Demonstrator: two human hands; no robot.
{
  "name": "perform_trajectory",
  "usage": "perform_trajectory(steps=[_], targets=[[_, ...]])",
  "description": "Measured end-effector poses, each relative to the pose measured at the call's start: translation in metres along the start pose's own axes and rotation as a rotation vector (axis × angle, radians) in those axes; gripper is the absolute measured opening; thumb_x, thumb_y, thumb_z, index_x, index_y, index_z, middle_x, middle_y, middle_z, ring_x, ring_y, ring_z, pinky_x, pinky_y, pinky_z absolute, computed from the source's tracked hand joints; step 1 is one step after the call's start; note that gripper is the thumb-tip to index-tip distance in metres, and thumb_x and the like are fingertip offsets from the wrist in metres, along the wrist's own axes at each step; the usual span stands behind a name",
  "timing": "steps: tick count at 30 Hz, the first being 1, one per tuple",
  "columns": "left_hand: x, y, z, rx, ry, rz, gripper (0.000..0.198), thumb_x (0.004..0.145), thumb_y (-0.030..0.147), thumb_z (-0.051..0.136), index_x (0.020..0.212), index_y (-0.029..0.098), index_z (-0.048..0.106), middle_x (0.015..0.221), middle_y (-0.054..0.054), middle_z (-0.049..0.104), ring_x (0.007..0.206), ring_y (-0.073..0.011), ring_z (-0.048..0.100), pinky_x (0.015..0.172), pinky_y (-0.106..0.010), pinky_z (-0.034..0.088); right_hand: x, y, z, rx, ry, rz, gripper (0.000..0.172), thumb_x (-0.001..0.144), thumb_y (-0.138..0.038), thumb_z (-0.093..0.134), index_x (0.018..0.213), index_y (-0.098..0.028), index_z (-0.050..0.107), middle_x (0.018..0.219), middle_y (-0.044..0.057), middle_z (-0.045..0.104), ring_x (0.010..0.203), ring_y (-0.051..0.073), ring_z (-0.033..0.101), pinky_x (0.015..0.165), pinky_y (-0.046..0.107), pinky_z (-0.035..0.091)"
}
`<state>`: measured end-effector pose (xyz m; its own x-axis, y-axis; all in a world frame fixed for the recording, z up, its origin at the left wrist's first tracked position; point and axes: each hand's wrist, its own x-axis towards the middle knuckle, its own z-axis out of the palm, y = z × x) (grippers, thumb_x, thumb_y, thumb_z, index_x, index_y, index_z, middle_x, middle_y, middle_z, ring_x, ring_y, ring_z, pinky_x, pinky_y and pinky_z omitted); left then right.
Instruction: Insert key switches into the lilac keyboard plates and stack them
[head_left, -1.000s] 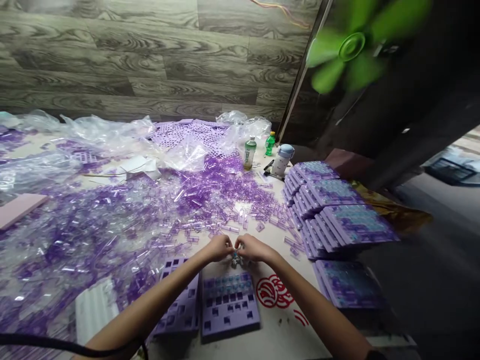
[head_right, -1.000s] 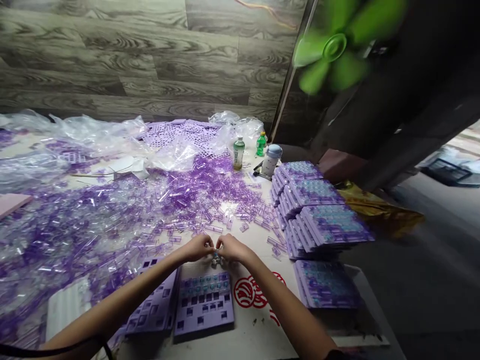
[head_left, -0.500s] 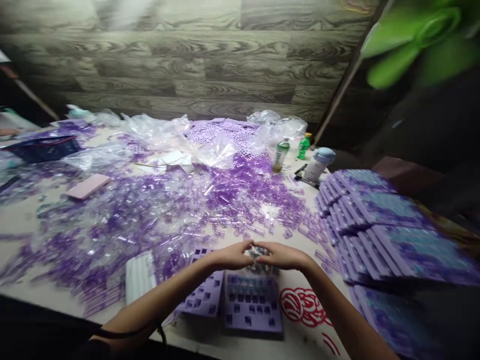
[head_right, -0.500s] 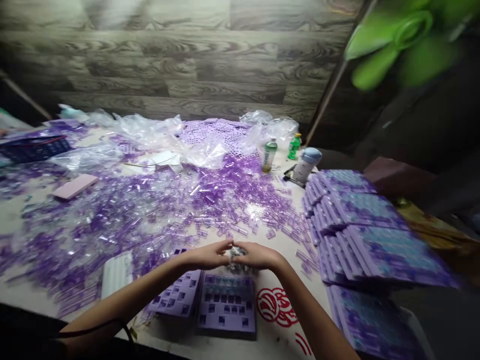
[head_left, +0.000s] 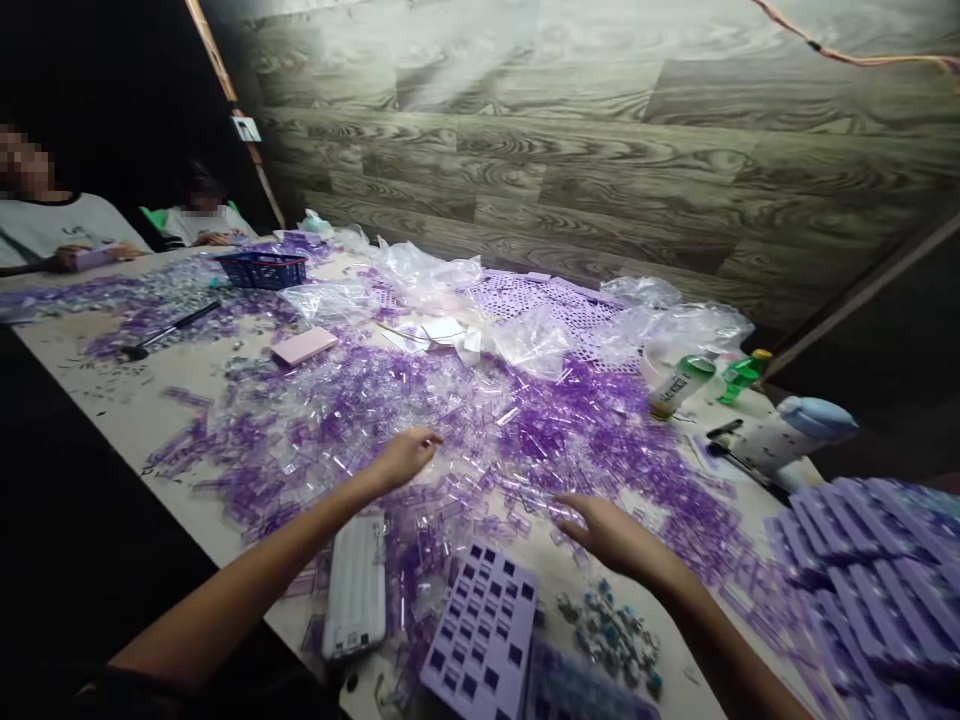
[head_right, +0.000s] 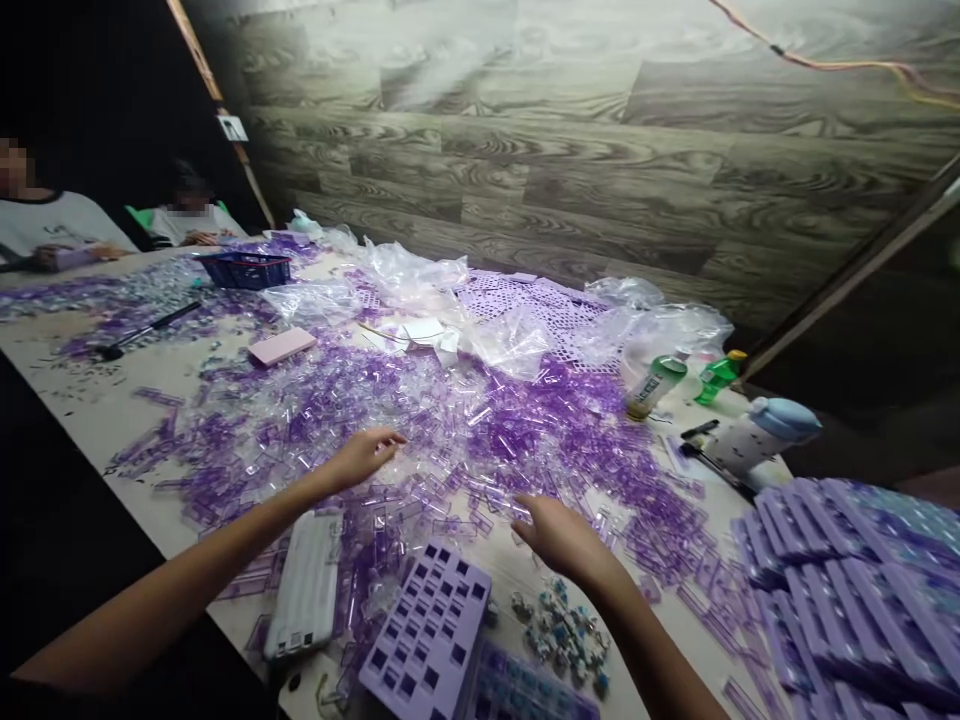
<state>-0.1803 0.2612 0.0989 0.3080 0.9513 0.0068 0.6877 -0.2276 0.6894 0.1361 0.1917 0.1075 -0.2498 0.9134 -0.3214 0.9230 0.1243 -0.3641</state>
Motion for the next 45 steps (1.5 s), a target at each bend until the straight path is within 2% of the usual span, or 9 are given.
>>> perform_trajectory(steps=[3,7,12,16,20,25,31,42,45], targets=[[0.023,-0.028,-0.025,0.098,0.113,-0.035,0.026,0.081,0.02,0.045,0.094,0.016,0.067,0.102,-0.01,0.064,0.097,-0.0239,0.057,0.088,-0.038,0.041,0.06,-0.045,-0.007,0.067,0.095,-0.216,0.026,0.087,-0.02,0.052,0.11,-0.017,0.062,0.109,0.011,0.063,0.095,0.025,0.06,0.079,0.035,0.047],[0.024,-0.033,-0.031,0.164,0.197,-0.011,0.024,0.081,0.023,0.048,0.093,0.019,0.068,0.101,-0.007,0.064,0.096,-0.0241,0.056,0.088,-0.039,0.041,0.144,-0.104,0.001,0.075,0.202,-0.41,0.026,0.09,-0.01,0.045,0.106,-0.019,0.064,0.107,0.007,0.063,0.097,0.018,0.058,0.085,0.029,0.042],[-0.042,-0.031,-0.029,0.155,0.443,0.127,0.026,0.086,0.027,0.044,0.103,0.022,0.062,0.106,-0.006,0.061,0.103,-0.0206,0.054,0.091,-0.035,0.041,0.221,-0.145,0.014,0.024,0.331,-0.403,0.029,0.085,-0.018,0.059,0.115,-0.016,0.058,0.113,0.014,0.056,0.108,0.026,0.049,0.092,0.036,0.036],[-0.117,-0.073,-0.024,0.136,0.807,0.156,0.017,0.081,0.024,0.053,0.094,0.024,0.064,0.094,-0.003,0.063,0.093,-0.0205,0.058,0.087,-0.035,0.045,0.254,-0.145,0.018,0.032,0.365,-0.358,0.028,0.079,-0.022,0.067,0.105,-0.016,0.061,0.102,0.01,0.06,0.093,0.022,0.056,0.082,0.031,0.041],[-0.164,-0.131,-0.012,0.088,1.073,-0.106,0.016,0.08,0.03,0.053,0.089,0.022,0.064,0.088,-0.002,0.064,0.084,-0.0213,0.06,0.078,-0.034,0.047,0.27,-0.13,0.013,0.055,0.389,-0.3,0.017,0.086,-0.022,0.056,0.101,-0.016,0.061,0.089,0.005,0.062,0.079,0.016,0.059,0.07,0.025,0.043],[-0.176,-0.171,0.004,-0.056,1.096,-0.278,0.022,0.079,0.037,0.051,0.089,0.021,0.062,0.091,-0.004,0.063,0.085,-0.0224,0.06,0.074,-0.034,0.049,0.265,-0.126,0.005,-0.037,0.507,-0.268,0.022,0.088,-0.014,0.047,0.106,-0.015,0.06,0.101,0.01,0.057,0.096,0.022,0.051,0.082,0.032,0.039],[-0.172,-0.178,0.011,-0.15,1.168,-0.368,0.023,0.079,0.037,0.051,0.09,0.019,0.061,0.091,-0.005,0.061,0.086,-0.0221,0.059,0.074,-0.033,0.048,0.254,-0.148,0.014,-0.22,0.411,-0.424,0.015,0.081,-0.034,0.065,0.089,-0.023,0.069,0.098,0.008,0.057,0.102,0.026,0.043,0.088,0.035,0.033],[-0.173,-0.18,0.012,-0.067,1.116,-0.279,0.017,0.08,0.033,0.051,0.083,0.02,0.061,0.084,-0.003,0.061,0.083,-0.02,0.059,0.073,-0.031,0.049,0.264,-0.156,0.011,-0.208,0.33,-0.314,0.012,0.075,-0.026,0.07,0.069,-0.017,0.068,0.091,0.011,0.061,0.099,0.029,0.046,0.084,0.038,0.034],[-0.173,-0.179,0.011,-0.071,1.117,-0.281,0.017,0.08,0.032,0.05,0.082,0.02,0.061,0.084,-0.003,0.061,0.083,-0.0196,0.058,0.073,-0.031,0.048,0.268,-0.155,0.003,-0.103,0.356,-0.302,0.016,0.082,-0.031,0.061,0.081,-0.016,0.067,0.093,0.01,0.062,0.098,0.027,0.05,0.083,0.037,0.037]])
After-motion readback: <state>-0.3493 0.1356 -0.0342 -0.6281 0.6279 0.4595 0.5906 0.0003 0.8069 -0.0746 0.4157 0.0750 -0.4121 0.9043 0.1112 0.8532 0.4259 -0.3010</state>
